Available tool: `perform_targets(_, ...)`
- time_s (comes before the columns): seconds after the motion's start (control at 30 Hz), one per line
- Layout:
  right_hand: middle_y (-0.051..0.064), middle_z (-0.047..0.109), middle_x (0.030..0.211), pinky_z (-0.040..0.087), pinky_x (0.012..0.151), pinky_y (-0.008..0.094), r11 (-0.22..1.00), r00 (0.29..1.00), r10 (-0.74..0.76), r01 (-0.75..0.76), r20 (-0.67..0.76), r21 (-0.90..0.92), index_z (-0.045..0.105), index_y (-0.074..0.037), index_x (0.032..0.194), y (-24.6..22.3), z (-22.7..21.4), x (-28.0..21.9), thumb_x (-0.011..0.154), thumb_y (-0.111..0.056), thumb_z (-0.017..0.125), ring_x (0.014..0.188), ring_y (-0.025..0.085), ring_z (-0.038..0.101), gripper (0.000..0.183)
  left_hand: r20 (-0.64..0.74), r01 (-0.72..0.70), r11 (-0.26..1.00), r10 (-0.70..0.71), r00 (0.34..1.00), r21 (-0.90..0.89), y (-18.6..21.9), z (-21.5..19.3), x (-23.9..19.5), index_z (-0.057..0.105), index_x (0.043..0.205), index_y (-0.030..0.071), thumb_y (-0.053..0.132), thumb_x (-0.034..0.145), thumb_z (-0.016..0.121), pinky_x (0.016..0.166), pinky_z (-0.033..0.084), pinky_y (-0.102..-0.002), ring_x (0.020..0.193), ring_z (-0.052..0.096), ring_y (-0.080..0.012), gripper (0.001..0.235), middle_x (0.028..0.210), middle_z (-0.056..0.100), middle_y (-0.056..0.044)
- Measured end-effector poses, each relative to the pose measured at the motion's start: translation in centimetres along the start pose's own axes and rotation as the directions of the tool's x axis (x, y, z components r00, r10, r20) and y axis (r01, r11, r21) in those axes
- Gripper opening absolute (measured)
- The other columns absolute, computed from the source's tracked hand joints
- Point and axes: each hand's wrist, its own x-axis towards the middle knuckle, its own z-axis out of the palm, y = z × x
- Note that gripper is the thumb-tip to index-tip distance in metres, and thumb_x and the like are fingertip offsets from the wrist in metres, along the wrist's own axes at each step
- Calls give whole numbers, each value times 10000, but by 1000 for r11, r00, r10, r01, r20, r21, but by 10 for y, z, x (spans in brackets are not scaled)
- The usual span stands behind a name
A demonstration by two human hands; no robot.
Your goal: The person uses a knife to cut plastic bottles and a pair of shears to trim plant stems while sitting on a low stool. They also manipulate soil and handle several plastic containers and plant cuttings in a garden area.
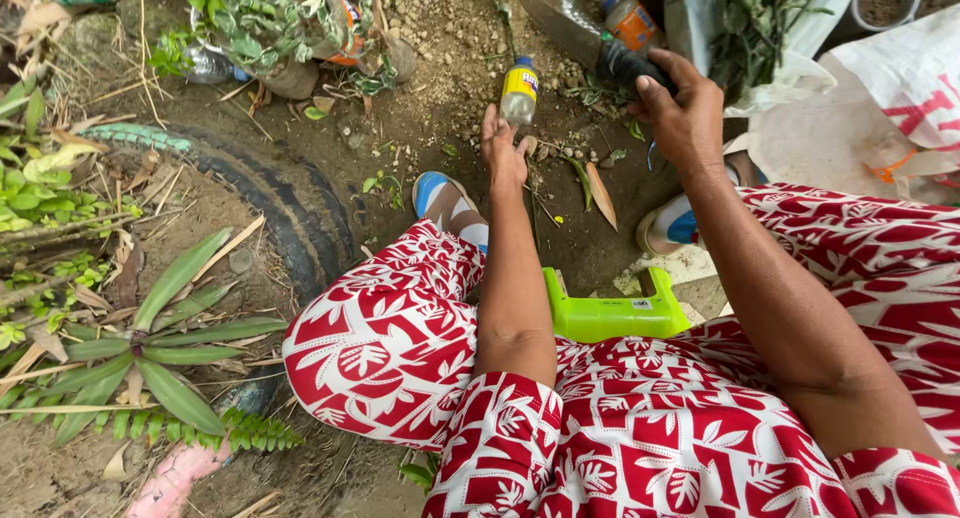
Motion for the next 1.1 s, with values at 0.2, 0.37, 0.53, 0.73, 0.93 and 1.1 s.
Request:
perform_targets(0.2,127,738,1120,631,684,275,927,969,242,-245,45,284,625,37,1352,73,2,14,1039,-115,660,794,176,759,350,-246,-135,881,268,931,453,-17,-21,12,464,1490,59,8,968,551,1199,365,-492,1437,456,-310,531,1563,456,-174)
perform_targets(0.37,120,727,1119,630,688,298,853,925,368,-375,90,363,630,7,1370,106,4,13,1050,-126,659,781,187,734,348,-175,-7,683,197,965,730,9,-3,-23,450,1501,88,98,930,657,1165,408,-484,1395,512,-290,608,1552,497,-167)
perform_targets(0.53,154,684,1221,682,793,348,839,918,370,-397,145,372,604,31,1394,121,6,10,1005,-71,701,905,197,746,414,156,-178,125,165,974,976,42,39,-61,369,1517,114,312,747,890,1238,210,-555,1482,267,-396,951,1580,368,-147)
perform_targets(0.73,188,708,1228,632,750,340,615,870,426,-479,248,627,564,44,1455,110,-13,-4,1018,-51,638,843,251,745,453,170,-170,-5,76,983,985,45,54,-60,338,1552,131,289,794,858,1199,244,-584,1476,288,-371,932,1588,334,-135)
perform_targets(0.93,165,644,1051,597,686,334,577,789,398,-612,468,541,584,74,1318,112,-21,-28,978,57,596,723,237,669,341,171,-171,-12,177,969,985,45,37,-37,431,1571,142,27,742,822,1169,424,-450,1359,464,-303,924,1499,453,-88)
perform_targets(1.1,90,661,948,469,567,350,860,815,510,-485,275,-158,591,-125,1347,32,-21,-38,971,-131,676,642,200,594,386,209,-200,-79,112,972,976,48,40,-33,431,1521,161,26,680,852,1177,385,-471,1396,412,-331,951,1524,405,-95)
